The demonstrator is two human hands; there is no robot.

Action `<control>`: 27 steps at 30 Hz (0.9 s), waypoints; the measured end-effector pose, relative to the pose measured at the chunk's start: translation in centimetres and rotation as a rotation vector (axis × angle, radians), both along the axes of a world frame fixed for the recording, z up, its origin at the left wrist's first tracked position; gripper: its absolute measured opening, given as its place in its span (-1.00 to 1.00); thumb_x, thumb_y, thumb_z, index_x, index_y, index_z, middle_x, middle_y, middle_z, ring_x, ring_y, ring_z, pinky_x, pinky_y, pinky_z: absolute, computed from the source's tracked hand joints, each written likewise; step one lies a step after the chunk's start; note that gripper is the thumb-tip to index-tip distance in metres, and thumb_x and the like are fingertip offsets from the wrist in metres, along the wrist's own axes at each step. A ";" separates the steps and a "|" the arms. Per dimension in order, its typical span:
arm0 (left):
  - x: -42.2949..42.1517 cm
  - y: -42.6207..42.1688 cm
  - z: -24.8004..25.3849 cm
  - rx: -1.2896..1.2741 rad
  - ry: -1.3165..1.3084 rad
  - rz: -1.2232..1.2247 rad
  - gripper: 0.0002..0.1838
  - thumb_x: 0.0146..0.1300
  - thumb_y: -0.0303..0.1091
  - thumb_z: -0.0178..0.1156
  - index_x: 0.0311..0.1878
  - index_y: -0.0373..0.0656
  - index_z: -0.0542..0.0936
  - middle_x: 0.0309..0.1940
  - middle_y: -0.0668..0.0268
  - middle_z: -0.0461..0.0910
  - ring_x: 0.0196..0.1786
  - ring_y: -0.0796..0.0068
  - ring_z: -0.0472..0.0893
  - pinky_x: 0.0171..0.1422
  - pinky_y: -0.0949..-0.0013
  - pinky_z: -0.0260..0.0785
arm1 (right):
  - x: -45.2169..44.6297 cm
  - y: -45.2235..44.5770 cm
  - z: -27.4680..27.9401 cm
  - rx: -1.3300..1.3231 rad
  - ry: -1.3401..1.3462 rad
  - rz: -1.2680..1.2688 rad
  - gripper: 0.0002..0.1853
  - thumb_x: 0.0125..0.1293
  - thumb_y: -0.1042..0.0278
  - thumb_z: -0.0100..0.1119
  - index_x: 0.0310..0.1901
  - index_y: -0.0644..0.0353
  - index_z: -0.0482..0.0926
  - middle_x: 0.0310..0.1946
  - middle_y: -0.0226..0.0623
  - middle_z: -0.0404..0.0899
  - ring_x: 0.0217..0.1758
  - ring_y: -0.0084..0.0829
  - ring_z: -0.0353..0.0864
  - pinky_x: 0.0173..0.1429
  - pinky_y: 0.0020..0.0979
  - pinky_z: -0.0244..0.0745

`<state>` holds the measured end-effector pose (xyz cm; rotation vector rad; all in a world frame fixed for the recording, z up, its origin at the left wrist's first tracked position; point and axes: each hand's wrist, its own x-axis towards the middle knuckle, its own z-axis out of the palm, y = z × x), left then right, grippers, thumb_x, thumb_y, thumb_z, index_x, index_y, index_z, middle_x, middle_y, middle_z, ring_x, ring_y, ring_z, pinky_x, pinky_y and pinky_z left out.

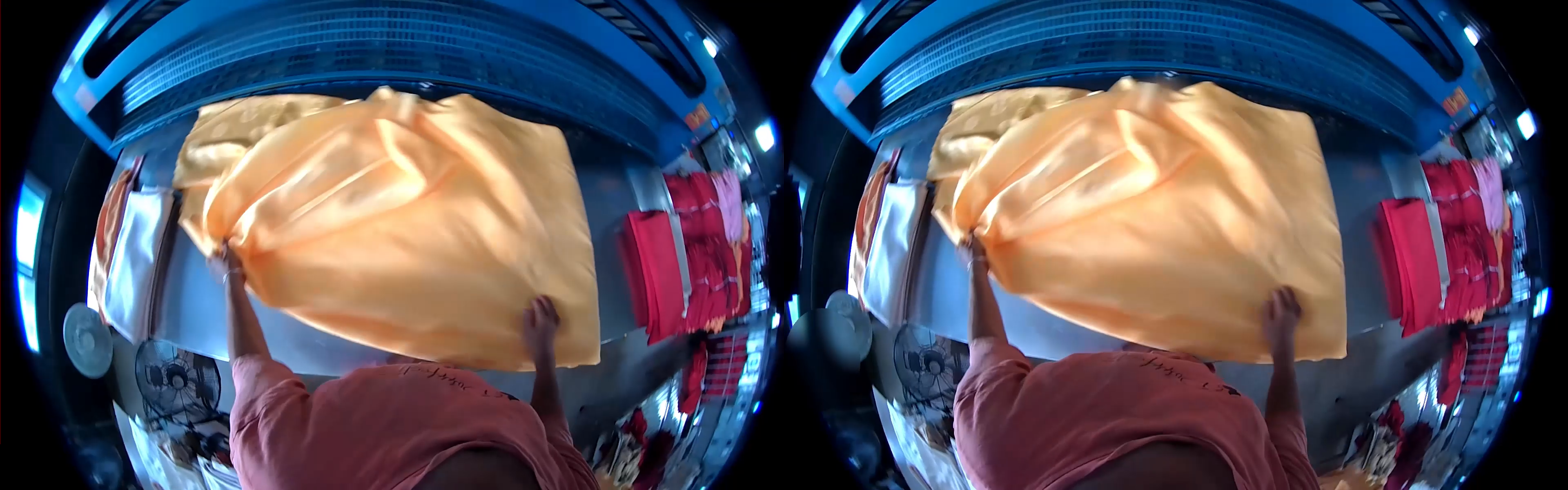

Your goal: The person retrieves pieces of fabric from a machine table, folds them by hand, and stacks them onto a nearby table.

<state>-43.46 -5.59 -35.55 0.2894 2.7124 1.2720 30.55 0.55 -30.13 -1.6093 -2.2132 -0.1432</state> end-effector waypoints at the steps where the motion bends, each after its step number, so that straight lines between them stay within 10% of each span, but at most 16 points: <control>1: 1.1 0.0 2.5 -0.077 -0.120 0.171 -0.22 0.02 0.36 0.07 -0.09 -0.29 0.57 -0.21 0.05 0.55 -0.18 0.23 0.54 -0.14 0.27 0.39 | 3.5 -2.0 -0.5 -0.006 -0.076 -0.129 -0.70 0.14 0.25 0.14 -0.12 0.21 0.51 -0.01 -0.14 0.48 0.14 -0.17 0.40 0.18 -0.13 0.24; 7: -3.8 6.1 -2.3 0.297 -0.388 -0.310 -0.52 0.06 -0.08 0.15 -0.10 -0.31 0.53 -0.29 0.18 0.57 -0.26 0.29 0.56 -0.26 0.32 0.39 | 13.4 -7.9 -1.2 -0.055 0.269 -0.709 -0.58 0.14 0.15 0.18 0.00 0.16 0.45 0.04 -0.17 0.44 0.13 -0.14 0.37 0.18 -0.11 0.25; 10: 0.7 13.8 3.8 -0.128 0.702 -0.892 -0.69 0.24 -0.26 -0.10 -0.06 -0.05 0.57 -0.05 0.12 0.55 -0.04 0.20 0.53 0.12 0.30 0.27 | 15.6 -6.5 -3.0 -0.099 0.290 -0.664 -0.56 0.16 0.09 0.15 0.01 0.16 0.45 0.03 -0.17 0.44 0.11 -0.11 0.38 0.15 -0.14 0.29; 14: 21.9 21.5 14.5 0.225 0.508 -1.033 -0.69 0.24 -0.23 -0.08 -0.03 -0.06 0.52 -0.23 0.20 0.61 -0.22 0.22 0.57 -0.05 0.26 0.37 | 13.6 -6.2 -1.8 -0.177 0.100 -0.755 -0.54 0.15 -0.02 0.12 0.02 0.07 0.45 -0.01 -0.22 0.46 0.09 -0.13 0.39 0.13 -0.19 0.29; 18: 45.9 26.5 8.7 -0.085 0.341 -1.251 -0.41 0.19 0.19 -0.01 -0.29 -0.30 0.52 -0.47 0.11 0.62 -0.51 0.24 0.57 -0.29 0.19 0.41 | 17.9 -6.2 -1.5 -0.319 0.293 -0.715 -0.55 0.15 -0.09 0.08 -0.05 0.05 0.51 -0.07 -0.23 0.50 0.00 -0.15 0.46 0.09 -0.20 0.33; 22: 59.2 10.1 20.7 0.110 -0.342 -1.885 -0.13 0.07 0.26 0.08 0.27 -0.26 0.25 0.20 0.03 0.32 0.24 0.20 0.33 0.30 0.21 0.15 | 25.5 -5.4 -7.5 0.109 0.507 -0.671 -0.69 0.19 0.09 0.11 -0.28 0.21 0.52 -0.57 -0.39 0.40 -0.48 -0.49 0.33 -0.31 -0.39 0.30; 24: 60.8 8.9 16.5 0.400 0.036 -1.792 -0.17 0.08 0.12 0.19 0.28 -0.27 0.23 0.22 0.08 0.30 0.19 0.19 0.37 0.23 0.25 0.24 | 23.8 -6.4 -4.3 -0.044 0.775 -0.516 -0.69 0.20 0.10 0.13 -0.28 0.22 0.53 -0.58 -0.44 0.41 -0.52 -0.55 0.35 -0.42 -0.42 0.31; 26: 58.2 9.1 12.0 0.525 -0.523 -1.515 -0.26 0.07 -0.11 0.30 0.26 -0.26 0.26 0.19 0.11 0.34 0.17 0.21 0.39 0.20 0.28 0.28 | 22.8 -6.9 -2.7 -0.291 1.012 -0.566 -0.67 0.21 0.05 0.13 -0.28 0.20 0.53 -0.54 -0.44 0.45 -0.55 -0.59 0.41 -0.52 -0.49 0.34; 27: 55.7 7.4 13.6 0.496 -0.131 -1.386 -0.30 0.04 -0.26 0.32 0.21 -0.34 0.27 0.15 0.03 0.36 0.25 0.18 0.32 0.33 0.27 0.15 | 22.3 -7.1 -1.8 -0.322 1.043 -0.563 -0.66 0.21 0.04 0.13 -0.27 0.19 0.54 -0.52 -0.43 0.47 -0.52 -0.59 0.45 -0.52 -0.51 0.36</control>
